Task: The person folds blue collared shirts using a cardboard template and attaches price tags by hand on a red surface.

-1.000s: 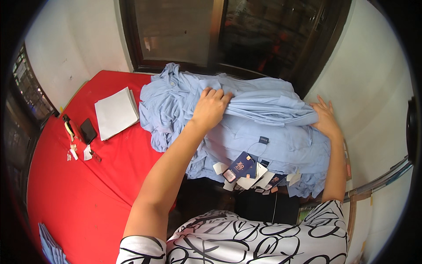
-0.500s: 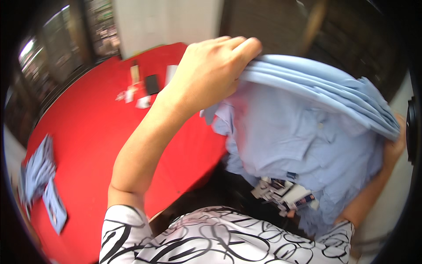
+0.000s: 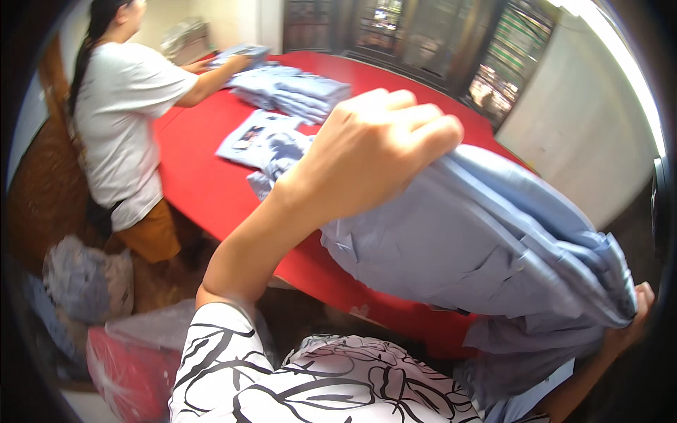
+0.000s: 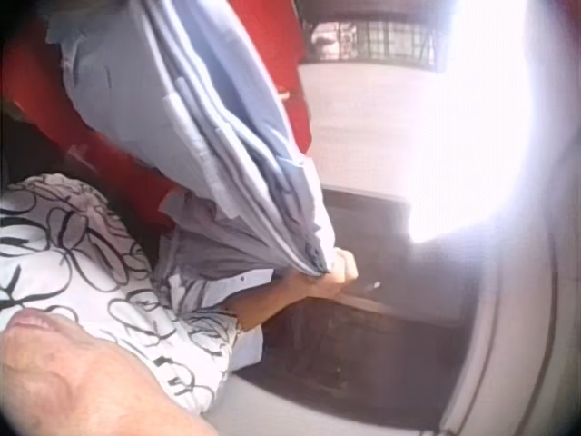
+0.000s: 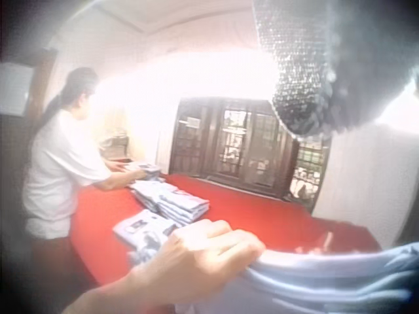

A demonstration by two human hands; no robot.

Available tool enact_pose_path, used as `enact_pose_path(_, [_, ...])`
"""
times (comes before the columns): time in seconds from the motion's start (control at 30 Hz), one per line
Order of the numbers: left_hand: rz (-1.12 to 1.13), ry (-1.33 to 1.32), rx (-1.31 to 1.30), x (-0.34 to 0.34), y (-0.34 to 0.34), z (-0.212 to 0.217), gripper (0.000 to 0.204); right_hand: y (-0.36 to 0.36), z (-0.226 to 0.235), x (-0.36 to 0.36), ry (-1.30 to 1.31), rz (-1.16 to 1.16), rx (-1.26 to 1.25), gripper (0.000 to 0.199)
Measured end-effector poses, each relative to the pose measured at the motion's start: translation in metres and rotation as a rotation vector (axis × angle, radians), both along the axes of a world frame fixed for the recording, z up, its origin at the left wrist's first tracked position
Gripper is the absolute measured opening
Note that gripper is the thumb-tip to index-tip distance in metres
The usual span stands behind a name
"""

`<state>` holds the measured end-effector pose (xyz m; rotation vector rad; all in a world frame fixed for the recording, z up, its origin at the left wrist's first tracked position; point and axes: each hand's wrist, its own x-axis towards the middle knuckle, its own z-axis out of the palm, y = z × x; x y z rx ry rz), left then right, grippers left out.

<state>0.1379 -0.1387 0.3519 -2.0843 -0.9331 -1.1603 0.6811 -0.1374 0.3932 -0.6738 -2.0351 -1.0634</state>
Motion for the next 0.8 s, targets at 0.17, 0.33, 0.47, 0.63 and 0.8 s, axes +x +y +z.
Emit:
enact_pose_path(0.17, [0.243,0.041,-0.153,-0.056,-0.075,-0.058,0.026,0.04,-0.078,-0.118,-0.056,0.293,-0.266,0.029])
enact_pose_path(0.33, [0.421,0.077,-0.572,-0.072,-0.152,-0.134,0.03,0.038,-0.172,-0.169,-0.138,0.471,-0.866,0.038])
enact_pose_path(0.47, [0.542,0.013,-0.816,-0.044,-0.203,-0.185,0.024,0.025,-0.185,-0.181,-0.292,0.466,-1.421,0.035])
enact_pose_path(0.63, [0.735,-0.241,-0.995,-0.001,-0.233,-0.197,0.04,0.035,-0.18,-0.16,-0.333,0.39,-1.837,0.037])
enact_pose_path(0.8, [0.881,-0.363,-1.131,0.021,-0.236,-0.192,0.037,0.054,-0.174,-0.147,-0.469,0.21,-1.922,0.044])
